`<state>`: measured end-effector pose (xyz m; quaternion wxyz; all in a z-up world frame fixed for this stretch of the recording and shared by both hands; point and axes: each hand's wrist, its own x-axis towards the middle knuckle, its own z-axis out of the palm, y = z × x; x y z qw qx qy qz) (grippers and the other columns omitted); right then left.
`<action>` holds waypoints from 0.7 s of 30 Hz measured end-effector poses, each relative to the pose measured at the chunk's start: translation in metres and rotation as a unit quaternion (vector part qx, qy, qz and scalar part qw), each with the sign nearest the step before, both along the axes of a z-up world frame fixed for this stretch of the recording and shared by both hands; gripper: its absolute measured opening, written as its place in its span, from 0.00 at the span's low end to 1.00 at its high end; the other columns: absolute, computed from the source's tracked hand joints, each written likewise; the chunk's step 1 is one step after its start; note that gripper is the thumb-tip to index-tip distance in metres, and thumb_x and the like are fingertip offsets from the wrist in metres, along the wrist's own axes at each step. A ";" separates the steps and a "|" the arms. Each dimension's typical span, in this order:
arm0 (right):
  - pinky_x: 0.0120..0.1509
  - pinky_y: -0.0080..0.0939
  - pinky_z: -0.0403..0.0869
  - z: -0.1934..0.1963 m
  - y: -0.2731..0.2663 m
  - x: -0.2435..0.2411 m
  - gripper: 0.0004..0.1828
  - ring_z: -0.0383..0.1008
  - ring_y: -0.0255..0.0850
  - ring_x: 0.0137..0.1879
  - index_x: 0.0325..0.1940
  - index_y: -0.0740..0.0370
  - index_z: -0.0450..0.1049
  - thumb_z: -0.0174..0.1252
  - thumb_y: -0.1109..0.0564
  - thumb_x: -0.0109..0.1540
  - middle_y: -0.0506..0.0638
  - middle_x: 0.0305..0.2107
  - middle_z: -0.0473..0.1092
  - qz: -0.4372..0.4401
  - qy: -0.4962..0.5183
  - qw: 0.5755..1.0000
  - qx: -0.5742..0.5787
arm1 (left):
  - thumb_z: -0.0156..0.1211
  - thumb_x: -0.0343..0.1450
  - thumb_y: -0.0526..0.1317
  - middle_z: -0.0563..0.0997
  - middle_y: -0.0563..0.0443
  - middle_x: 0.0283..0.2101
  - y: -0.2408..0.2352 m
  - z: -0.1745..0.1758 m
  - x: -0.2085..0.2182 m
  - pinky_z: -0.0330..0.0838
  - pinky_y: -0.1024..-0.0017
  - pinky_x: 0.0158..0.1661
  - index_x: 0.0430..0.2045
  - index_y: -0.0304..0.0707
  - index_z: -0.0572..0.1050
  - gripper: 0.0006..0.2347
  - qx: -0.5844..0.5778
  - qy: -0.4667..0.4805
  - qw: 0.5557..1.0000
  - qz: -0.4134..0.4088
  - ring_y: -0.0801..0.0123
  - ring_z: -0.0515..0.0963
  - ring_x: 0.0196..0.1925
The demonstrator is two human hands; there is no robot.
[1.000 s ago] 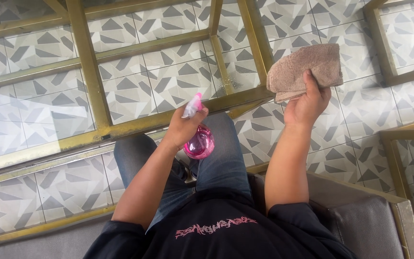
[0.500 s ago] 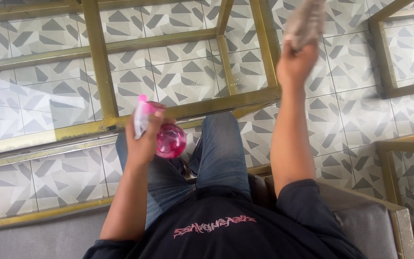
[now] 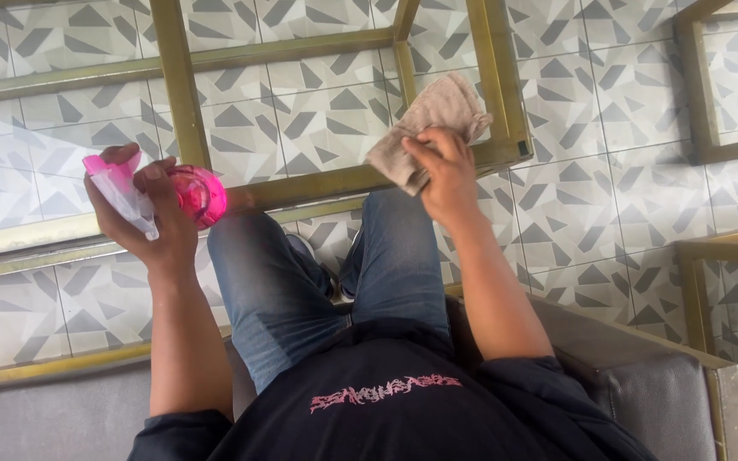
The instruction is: The person sprays a pink cleaning solution onto a glass table and wipes it with a cloth. They move between multiple glass tables, repeating the spray and wipe process on each surface.
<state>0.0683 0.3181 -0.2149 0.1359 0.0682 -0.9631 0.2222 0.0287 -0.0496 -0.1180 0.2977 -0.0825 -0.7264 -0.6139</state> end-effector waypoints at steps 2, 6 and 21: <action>0.67 0.63 0.68 0.002 0.018 -0.005 0.28 0.66 0.55 0.63 0.59 0.55 0.78 0.73 0.61 0.54 0.53 0.55 0.69 -0.021 0.024 0.999 0.000 | 0.51 0.79 0.25 0.70 0.37 0.49 -0.007 -0.008 -0.007 0.83 0.57 0.42 0.48 0.26 0.65 0.06 -0.063 0.062 0.996 0.001 0.53 0.75 0.36; 0.59 0.52 0.72 -0.006 0.057 -0.045 0.20 0.68 0.56 0.56 0.59 0.67 0.78 0.66 0.69 0.63 0.59 0.50 0.69 -0.061 0.103 0.992 -0.025 | 0.50 0.78 0.23 0.70 0.35 0.46 -0.011 -0.017 -0.015 0.81 0.59 0.37 0.49 0.25 0.64 0.07 -0.107 0.081 0.991 -0.003 0.52 0.77 0.33; 0.74 0.64 0.66 0.019 -0.103 -0.070 0.23 0.68 0.50 0.64 0.55 0.62 0.76 0.68 0.70 0.55 0.50 0.54 0.70 0.030 0.053 0.998 0.010 | 0.56 0.74 0.27 0.72 0.42 0.50 -0.018 -0.031 -0.020 0.78 0.60 0.45 0.51 0.33 0.63 0.13 -0.117 -0.045 0.992 -0.007 0.58 0.80 0.37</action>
